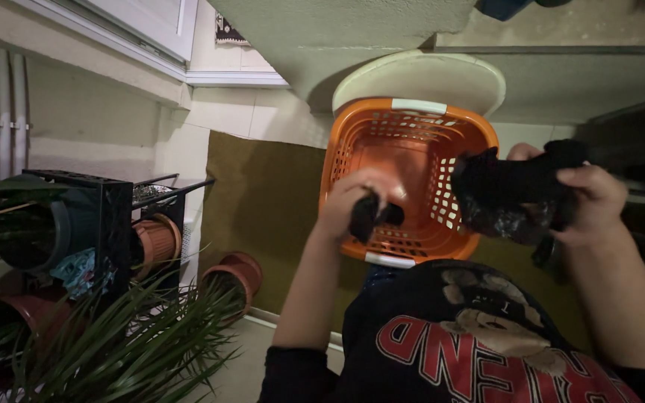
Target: The recorder sorts through a basket of clean laundry and hangs various items on a drying rack.
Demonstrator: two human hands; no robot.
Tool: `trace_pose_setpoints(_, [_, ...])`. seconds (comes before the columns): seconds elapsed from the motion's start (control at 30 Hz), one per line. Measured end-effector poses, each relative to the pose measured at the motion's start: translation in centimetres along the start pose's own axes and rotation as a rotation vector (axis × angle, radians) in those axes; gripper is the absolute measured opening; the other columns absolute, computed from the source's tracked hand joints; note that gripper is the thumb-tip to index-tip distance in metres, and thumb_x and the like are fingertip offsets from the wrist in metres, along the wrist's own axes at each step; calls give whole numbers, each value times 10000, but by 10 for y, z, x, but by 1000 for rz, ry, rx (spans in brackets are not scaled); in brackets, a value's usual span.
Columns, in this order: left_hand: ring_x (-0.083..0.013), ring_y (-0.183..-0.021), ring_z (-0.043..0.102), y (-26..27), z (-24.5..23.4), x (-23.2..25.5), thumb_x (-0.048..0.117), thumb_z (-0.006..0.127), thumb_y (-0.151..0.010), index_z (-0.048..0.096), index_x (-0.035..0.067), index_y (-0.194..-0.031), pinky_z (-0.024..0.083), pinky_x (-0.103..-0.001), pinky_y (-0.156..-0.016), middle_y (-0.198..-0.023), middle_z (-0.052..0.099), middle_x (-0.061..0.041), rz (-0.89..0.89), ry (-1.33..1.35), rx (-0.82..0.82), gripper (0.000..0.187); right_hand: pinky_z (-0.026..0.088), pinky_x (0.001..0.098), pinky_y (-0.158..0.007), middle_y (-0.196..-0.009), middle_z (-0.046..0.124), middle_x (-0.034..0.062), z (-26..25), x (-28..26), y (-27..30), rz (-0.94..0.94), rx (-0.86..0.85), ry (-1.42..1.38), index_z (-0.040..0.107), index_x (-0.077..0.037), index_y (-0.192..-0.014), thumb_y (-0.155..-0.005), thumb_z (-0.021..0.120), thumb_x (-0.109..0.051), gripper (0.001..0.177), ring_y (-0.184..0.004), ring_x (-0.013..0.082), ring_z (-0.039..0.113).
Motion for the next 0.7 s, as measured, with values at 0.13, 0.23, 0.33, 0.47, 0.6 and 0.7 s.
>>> trace_pose_setpoints(0.13, [-170, -1123, 643, -39, 78, 40, 149, 592, -1028, 603, 46, -1446, 502, -317, -1055, -1174, 699, -81, 10, -365, 47, 431, 578, 379, -870, -1064, 691, 175, 4, 4, -3, -74, 115, 212, 587, 130, -1196, -868, 681, -252, 512, -954, 268, 704])
trace_pose_setpoints(0.23, [-113, -1400, 462, -60, 89, 33, 187, 756, -874, 357, 113, -1566, 500, -300, -1004, -1537, 470, -12, 101, -542, -36, 802, 531, 338, -781, -1028, 710, 147, -32, 11, 5, -20, 191, 377, 615, 103, -1298, -862, 710, -227, 556, -856, 219, 665])
trace_pose_setpoints(0.33, [-172, -1189, 608, -69, 59, -9, 152, 796, -874, 477, 76, -1459, 507, -304, -960, -1309, 646, -82, -9, -563, -262, 670, 564, 379, -863, -1113, 712, 96, -3, 0, 2, -23, 213, 457, 635, 17, -1303, -863, 754, -242, 524, -951, 223, 690])
trace_pose_setpoints(0.47, [-158, -890, 715, -53, -9, 19, 221, 688, -985, 709, 47, -1055, 568, -326, -812, -936, 747, -48, -11, -888, -179, 188, 566, 362, -817, -1062, 690, -31, 39, -39, 20, -137, 837, 685, 629, -163, -1206, -957, 703, -365, 329, -956, 151, 686])
trace_pose_setpoints(0.6, [-151, -778, 687, -38, -67, 10, 234, 695, -973, 696, 44, -963, 542, -347, -715, -816, 690, -52, -48, -1084, -41, 190, 613, 364, -933, -1105, 703, 3, -2, -48, 23, -312, 706, 640, 647, -110, -1202, -1024, 691, -299, 263, -1051, 182, 707])
trace_pose_setpoints(0.7, [-158, -796, 648, -38, -70, -4, 179, 721, -971, 711, 37, -990, 528, -325, -727, -844, 686, -54, -109, -891, 80, 144, 582, 375, -916, -1106, 703, 27, 17, -40, 9, -218, 737, 736, 653, -71, -1214, -1049, 693, -250, 247, -1027, 215, 693])
Point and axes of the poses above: each hand's wrist, its own y-axis away from the middle knuckle, its own z-axis out of the palm, x = y × z, the point moved 8 cm from there along -y, towards the middle knuckle
